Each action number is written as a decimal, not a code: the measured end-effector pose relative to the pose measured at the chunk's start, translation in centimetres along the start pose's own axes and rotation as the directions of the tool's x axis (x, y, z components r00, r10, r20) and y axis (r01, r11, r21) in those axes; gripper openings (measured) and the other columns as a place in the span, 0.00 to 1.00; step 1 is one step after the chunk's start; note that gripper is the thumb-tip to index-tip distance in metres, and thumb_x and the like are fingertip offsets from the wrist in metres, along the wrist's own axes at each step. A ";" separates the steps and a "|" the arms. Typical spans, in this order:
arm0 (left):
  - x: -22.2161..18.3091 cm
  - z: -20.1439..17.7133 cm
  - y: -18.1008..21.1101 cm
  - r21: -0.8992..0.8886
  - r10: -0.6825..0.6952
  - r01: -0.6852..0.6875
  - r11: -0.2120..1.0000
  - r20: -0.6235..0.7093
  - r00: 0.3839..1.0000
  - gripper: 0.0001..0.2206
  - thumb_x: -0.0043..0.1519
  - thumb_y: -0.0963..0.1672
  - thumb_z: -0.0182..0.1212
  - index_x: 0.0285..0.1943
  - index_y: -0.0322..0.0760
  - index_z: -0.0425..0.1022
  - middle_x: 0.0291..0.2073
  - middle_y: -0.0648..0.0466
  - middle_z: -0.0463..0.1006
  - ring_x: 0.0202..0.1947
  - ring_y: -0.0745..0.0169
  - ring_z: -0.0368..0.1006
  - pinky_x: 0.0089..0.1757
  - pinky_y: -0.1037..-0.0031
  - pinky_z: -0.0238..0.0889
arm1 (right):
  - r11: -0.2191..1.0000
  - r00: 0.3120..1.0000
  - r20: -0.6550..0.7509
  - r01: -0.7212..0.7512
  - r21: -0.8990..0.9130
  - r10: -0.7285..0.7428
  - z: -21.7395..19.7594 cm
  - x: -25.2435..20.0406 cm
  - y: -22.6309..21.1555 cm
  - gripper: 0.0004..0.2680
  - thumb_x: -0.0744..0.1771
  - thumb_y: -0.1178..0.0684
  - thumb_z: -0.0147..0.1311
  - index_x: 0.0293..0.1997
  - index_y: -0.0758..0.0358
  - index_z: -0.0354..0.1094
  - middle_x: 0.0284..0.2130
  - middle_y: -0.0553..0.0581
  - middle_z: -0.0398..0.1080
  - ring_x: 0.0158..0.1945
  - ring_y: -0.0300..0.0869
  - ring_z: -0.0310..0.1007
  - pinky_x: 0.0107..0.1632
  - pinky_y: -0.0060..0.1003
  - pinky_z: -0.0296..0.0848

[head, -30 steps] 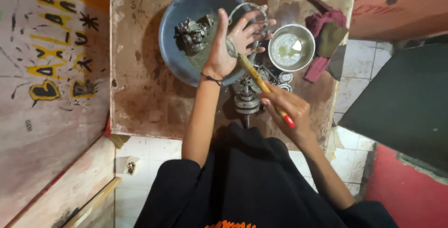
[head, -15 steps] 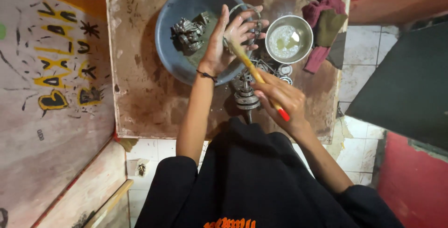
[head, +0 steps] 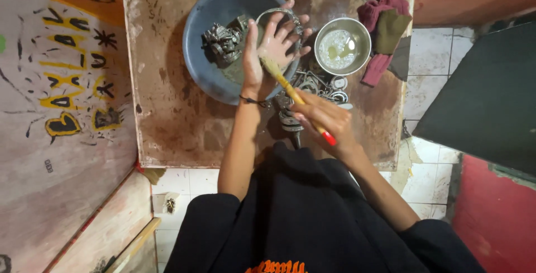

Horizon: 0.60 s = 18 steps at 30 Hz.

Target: Cleaning a motorcycle carburetor using a brush and a cleaning solution basin.

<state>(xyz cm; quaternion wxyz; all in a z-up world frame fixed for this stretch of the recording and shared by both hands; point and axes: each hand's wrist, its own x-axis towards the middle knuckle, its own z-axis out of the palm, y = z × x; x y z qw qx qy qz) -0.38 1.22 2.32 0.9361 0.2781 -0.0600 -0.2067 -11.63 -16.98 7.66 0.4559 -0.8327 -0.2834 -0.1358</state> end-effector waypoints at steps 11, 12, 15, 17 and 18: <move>-0.2 -0.4 -1.7 -0.120 0.080 -0.083 0.989 -0.030 0.996 0.35 0.71 0.61 0.43 0.82 0.45 0.53 0.74 0.45 0.63 0.72 0.50 0.62 0.67 0.58 0.61 | 0.958 0.934 -0.244 -0.281 -0.056 0.260 -0.8 0.2 3.4 0.03 0.71 0.62 0.58 0.47 0.68 0.75 0.47 0.63 0.79 0.48 0.47 0.82 0.50 0.38 0.78; -0.4 -0.3 -2.0 -0.092 0.076 -0.079 0.993 -0.029 0.997 0.34 0.71 0.61 0.43 0.82 0.44 0.54 0.75 0.46 0.62 0.72 0.53 0.61 0.67 0.55 0.61 | 0.969 0.936 -0.291 -0.233 -0.087 0.199 -0.7 0.6 3.3 0.03 0.71 0.62 0.58 0.49 0.68 0.75 0.51 0.65 0.77 0.53 0.50 0.81 0.54 0.39 0.79; -0.3 1.2 -1.9 0.066 0.104 -0.100 0.993 -0.057 0.993 0.34 0.73 0.59 0.45 0.82 0.39 0.55 0.74 0.46 0.61 0.71 0.57 0.60 0.64 0.63 0.60 | 0.897 0.892 -0.194 -0.432 -0.094 0.409 0.3 0.8 3.3 0.04 0.69 0.61 0.62 0.48 0.66 0.78 0.39 0.63 0.80 0.38 0.48 0.80 0.42 0.39 0.76; 0.8 -0.7 -2.7 0.054 0.144 -0.142 0.988 -0.046 0.988 0.33 0.72 0.58 0.46 0.81 0.38 0.56 0.74 0.45 0.61 0.71 0.54 0.61 0.64 0.62 0.61 | 0.938 0.921 -0.217 -0.343 -0.061 0.323 1.6 0.7 2.6 0.04 0.69 0.61 0.61 0.47 0.66 0.77 0.44 0.65 0.78 0.43 0.49 0.81 0.45 0.39 0.77; 0.9 -1.6 -3.6 0.032 0.171 -0.169 0.985 -0.068 0.983 0.32 0.72 0.57 0.47 0.80 0.37 0.56 0.75 0.45 0.62 0.71 0.51 0.62 0.63 0.60 0.62 | 0.963 0.940 -0.220 -0.270 -0.021 0.259 2.1 0.1 2.0 0.04 0.68 0.60 0.61 0.46 0.65 0.75 0.49 0.67 0.77 0.48 0.50 0.82 0.48 0.39 0.79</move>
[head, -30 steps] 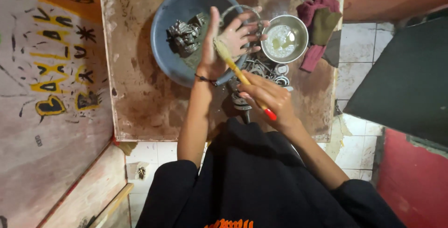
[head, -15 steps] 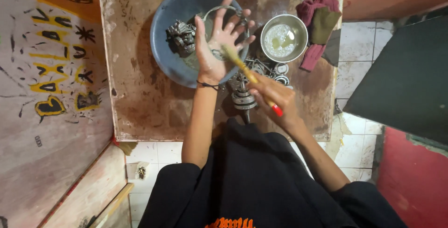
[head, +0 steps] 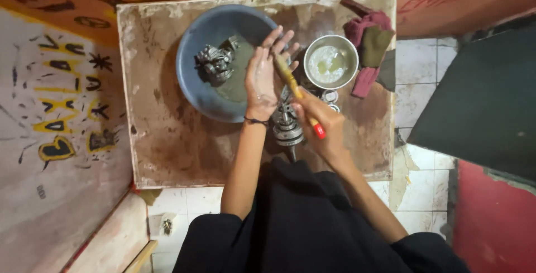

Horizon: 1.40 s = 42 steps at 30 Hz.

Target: Cleaning a motorcycle carburetor using a brush and a cleaning solution basin.

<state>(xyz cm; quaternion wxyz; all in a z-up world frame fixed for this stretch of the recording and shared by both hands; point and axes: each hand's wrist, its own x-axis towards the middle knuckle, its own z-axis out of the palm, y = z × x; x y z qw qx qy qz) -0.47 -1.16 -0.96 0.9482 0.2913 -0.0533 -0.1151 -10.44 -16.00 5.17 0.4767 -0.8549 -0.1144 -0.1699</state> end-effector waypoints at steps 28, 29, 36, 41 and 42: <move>-1.5 -1.6 -1.8 -0.119 -0.248 0.255 0.959 0.071 0.966 0.48 0.55 0.59 0.55 0.82 0.32 0.47 0.70 0.46 0.66 0.50 0.62 0.66 0.43 0.73 0.61 | 0.983 0.995 0.098 -0.005 0.185 -0.013 -2.7 -2.3 -0.8 0.04 0.67 0.63 0.60 0.44 0.65 0.77 0.45 0.61 0.79 0.51 0.49 0.83 0.53 0.41 0.81; -1.5 -2.5 -2.4 -0.197 -0.141 0.148 0.969 0.050 0.989 0.46 0.58 0.58 0.55 0.82 0.30 0.49 0.67 0.45 0.67 0.50 0.61 0.66 0.44 0.71 0.61 | 0.979 0.990 0.133 0.015 0.203 -0.043 -2.8 -2.6 -0.8 0.04 0.67 0.63 0.60 0.44 0.66 0.76 0.44 0.60 0.79 0.52 0.51 0.82 0.54 0.41 0.80; -1.7 -1.9 -1.1 -0.346 0.005 -0.019 0.938 -0.040 0.999 0.39 0.57 0.54 0.57 0.79 0.35 0.58 0.64 0.49 0.70 0.50 0.60 0.65 0.50 0.68 0.62 | 0.984 0.987 0.131 -0.115 0.139 0.097 -3.6 -4.8 1.5 0.04 0.67 0.61 0.59 0.44 0.65 0.77 0.44 0.61 0.79 0.47 0.48 0.83 0.49 0.38 0.81; -2.1 0.7 -3.1 -0.201 -0.010 -0.013 0.980 -0.116 0.993 0.37 0.55 0.53 0.56 0.75 0.34 0.62 0.64 0.52 0.69 0.54 0.63 0.64 0.53 0.73 0.58 | 0.968 0.970 -0.015 -0.241 0.062 0.243 -3.2 -4.0 1.7 0.04 0.69 0.59 0.58 0.47 0.64 0.77 0.42 0.59 0.80 0.40 0.44 0.83 0.43 0.36 0.79; -2.3 0.9 -4.0 -0.033 0.035 -0.037 0.999 -0.057 0.998 0.37 0.56 0.53 0.56 0.75 0.32 0.63 0.66 0.52 0.69 0.55 0.64 0.63 0.51 0.74 0.55 | 0.957 0.956 -0.057 -0.284 0.061 0.288 -3.1 -3.9 1.4 0.05 0.70 0.59 0.57 0.48 0.64 0.78 0.41 0.58 0.80 0.39 0.43 0.83 0.42 0.35 0.78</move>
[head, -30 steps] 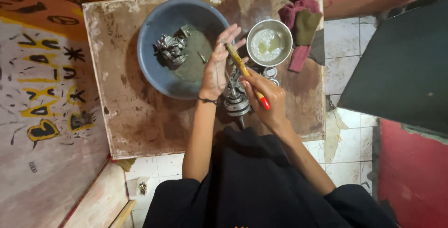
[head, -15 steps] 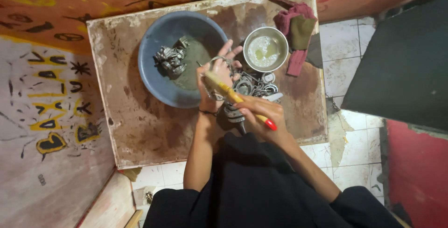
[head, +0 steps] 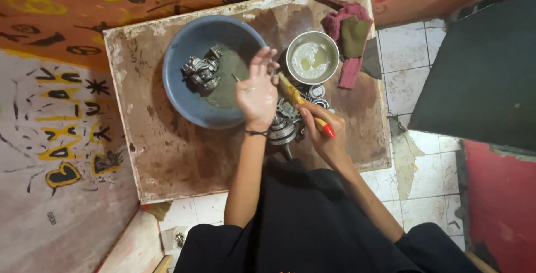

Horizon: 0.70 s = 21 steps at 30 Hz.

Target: Cleaning a motorcycle carburetor using a brush and a cleaning solution basin.

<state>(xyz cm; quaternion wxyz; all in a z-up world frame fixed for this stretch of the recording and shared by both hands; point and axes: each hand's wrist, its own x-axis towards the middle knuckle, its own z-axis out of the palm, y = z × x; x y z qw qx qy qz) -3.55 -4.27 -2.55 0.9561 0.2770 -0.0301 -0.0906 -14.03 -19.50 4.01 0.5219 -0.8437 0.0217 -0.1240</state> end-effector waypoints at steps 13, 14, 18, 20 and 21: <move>1.8 -1.8 0.7 -0.132 0.027 -0.030 0.991 -0.023 0.999 0.29 0.67 0.53 0.45 0.72 0.32 0.65 0.65 0.49 0.70 0.61 0.56 0.66 0.57 0.67 0.61 | 0.569 0.940 0.066 -0.257 0.781 0.335 0.1 -0.9 6.5 0.09 0.73 0.49 0.48 0.50 0.65 0.69 0.45 0.59 0.74 0.48 0.50 0.81 0.54 0.50 0.83; 1.7 -2.9 0.2 -0.103 -0.021 0.021 0.994 -0.003 1.000 0.27 0.68 0.52 0.46 0.73 0.33 0.64 0.66 0.48 0.70 0.63 0.56 0.66 0.58 0.66 0.61 | 0.573 0.934 0.047 -0.257 0.779 0.354 -0.8 -1.2 7.2 0.09 0.74 0.49 0.49 0.52 0.66 0.67 0.47 0.60 0.73 0.50 0.50 0.79 0.55 0.52 0.82; -0.1 -4.6 -1.6 -0.209 -0.225 0.218 0.953 -0.008 0.974 0.25 0.63 0.50 0.48 0.66 0.34 0.67 0.61 0.48 0.74 0.63 0.56 0.68 0.61 0.61 0.63 | 0.626 0.902 0.077 -0.354 0.695 0.425 -3.8 -1.2 7.8 0.10 0.74 0.49 0.50 0.51 0.67 0.67 0.46 0.61 0.74 0.50 0.51 0.80 0.55 0.51 0.82; -0.9 -11.4 -6.1 0.208 -0.110 0.119 0.971 -0.053 0.992 0.20 0.66 0.47 0.50 0.64 0.33 0.70 0.60 0.49 0.76 0.63 0.59 0.69 0.62 0.64 0.61 | 0.681 0.901 0.071 -0.373 0.631 0.428 -4.1 -1.9 9.3 0.10 0.74 0.49 0.50 0.52 0.68 0.68 0.47 0.61 0.74 0.50 0.51 0.80 0.55 0.49 0.82; -1.5 -14.7 -8.5 0.592 0.014 0.017 0.806 -0.048 0.999 0.16 0.69 0.45 0.52 0.62 0.31 0.74 0.59 0.51 0.77 0.63 0.62 0.70 0.63 0.68 0.58 | 0.729 0.900 0.068 -0.391 0.562 0.431 -4.4 -2.4 10.0 0.11 0.74 0.49 0.50 0.53 0.70 0.69 0.47 0.60 0.74 0.51 0.50 0.80 0.55 0.47 0.81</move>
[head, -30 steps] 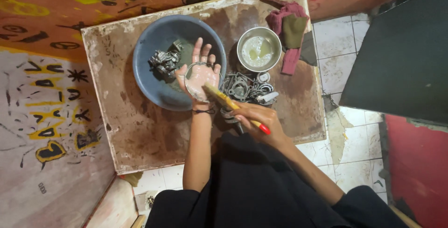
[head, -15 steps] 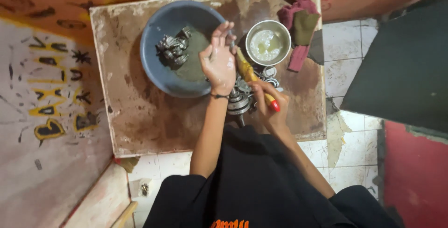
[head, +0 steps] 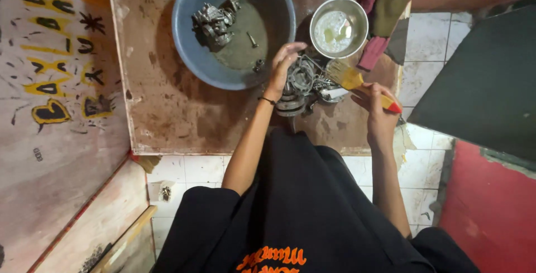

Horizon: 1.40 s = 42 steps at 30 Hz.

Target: Cleaning a motorcycle carburetor using a brush and a cleaning solution basin.

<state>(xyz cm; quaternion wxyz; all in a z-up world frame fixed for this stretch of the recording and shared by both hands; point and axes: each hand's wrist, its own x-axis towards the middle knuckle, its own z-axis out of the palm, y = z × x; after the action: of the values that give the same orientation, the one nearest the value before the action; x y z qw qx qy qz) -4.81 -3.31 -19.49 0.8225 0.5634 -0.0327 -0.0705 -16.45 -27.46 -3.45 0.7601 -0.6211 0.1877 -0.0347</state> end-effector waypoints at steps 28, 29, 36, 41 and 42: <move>7.3 -13.2 -6.4 0.623 -0.125 0.765 0.167 -0.756 0.643 0.22 0.49 0.54 0.76 0.45 0.42 0.79 0.44 0.45 0.81 0.46 0.38 0.77 0.43 0.48 0.71 | 0.892 1.000 -0.021 0.007 -0.452 -0.018 -3.2 1.0 4.6 0.09 0.73 0.56 0.54 0.50 0.75 0.74 0.40 0.60 0.76 0.43 0.42 0.79 0.47 0.35 0.78; 7.4 -14.2 -8.3 0.661 -0.089 0.737 0.140 -0.733 0.674 0.21 0.50 0.54 0.76 0.44 0.42 0.79 0.44 0.44 0.81 0.45 0.37 0.78 0.43 0.49 0.73 | 0.904 1.000 -0.008 0.000 -0.428 -0.003 -2.8 0.9 4.3 0.09 0.72 0.55 0.54 0.50 0.74 0.74 0.40 0.59 0.77 0.43 0.41 0.79 0.48 0.35 0.79; 7.4 -14.9 -8.5 0.716 -0.043 0.645 0.269 -0.660 0.750 0.09 0.57 0.48 0.66 0.39 0.42 0.84 0.37 0.45 0.84 0.40 0.41 0.79 0.42 0.54 0.72 | 0.863 0.995 -0.020 0.073 -0.499 -0.096 -4.4 5.0 7.2 0.10 0.75 0.54 0.56 0.48 0.75 0.76 0.37 0.59 0.74 0.40 0.38 0.70 0.43 0.34 0.70; 4.7 -13.7 -6.6 0.618 -0.264 0.590 0.520 -0.541 0.799 0.12 0.62 0.49 0.59 0.41 0.38 0.81 0.30 0.46 0.85 0.34 0.50 0.84 0.40 0.63 0.73 | 0.913 0.994 -0.036 0.076 -0.402 -0.099 0.6 13.7 6.5 0.10 0.72 0.50 0.55 0.47 0.69 0.75 0.34 0.52 0.76 0.33 0.34 0.73 0.36 0.30 0.73; 4.2 -13.9 -6.9 0.606 -0.228 0.549 0.576 -0.525 0.820 0.13 0.61 0.49 0.59 0.43 0.38 0.80 0.30 0.46 0.84 0.33 0.50 0.84 0.38 0.63 0.72 | 0.886 0.997 -0.073 -0.008 -0.464 -0.030 1.9 15.1 6.1 0.11 0.72 0.48 0.55 0.47 0.68 0.76 0.31 0.52 0.74 0.26 0.34 0.68 0.28 0.30 0.68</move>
<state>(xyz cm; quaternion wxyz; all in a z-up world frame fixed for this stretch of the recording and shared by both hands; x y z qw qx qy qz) 0.65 6.47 -31.03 0.4760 0.8392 0.2339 -0.1202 -2.90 -28.63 -12.67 0.5814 -0.7840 0.2167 -0.0174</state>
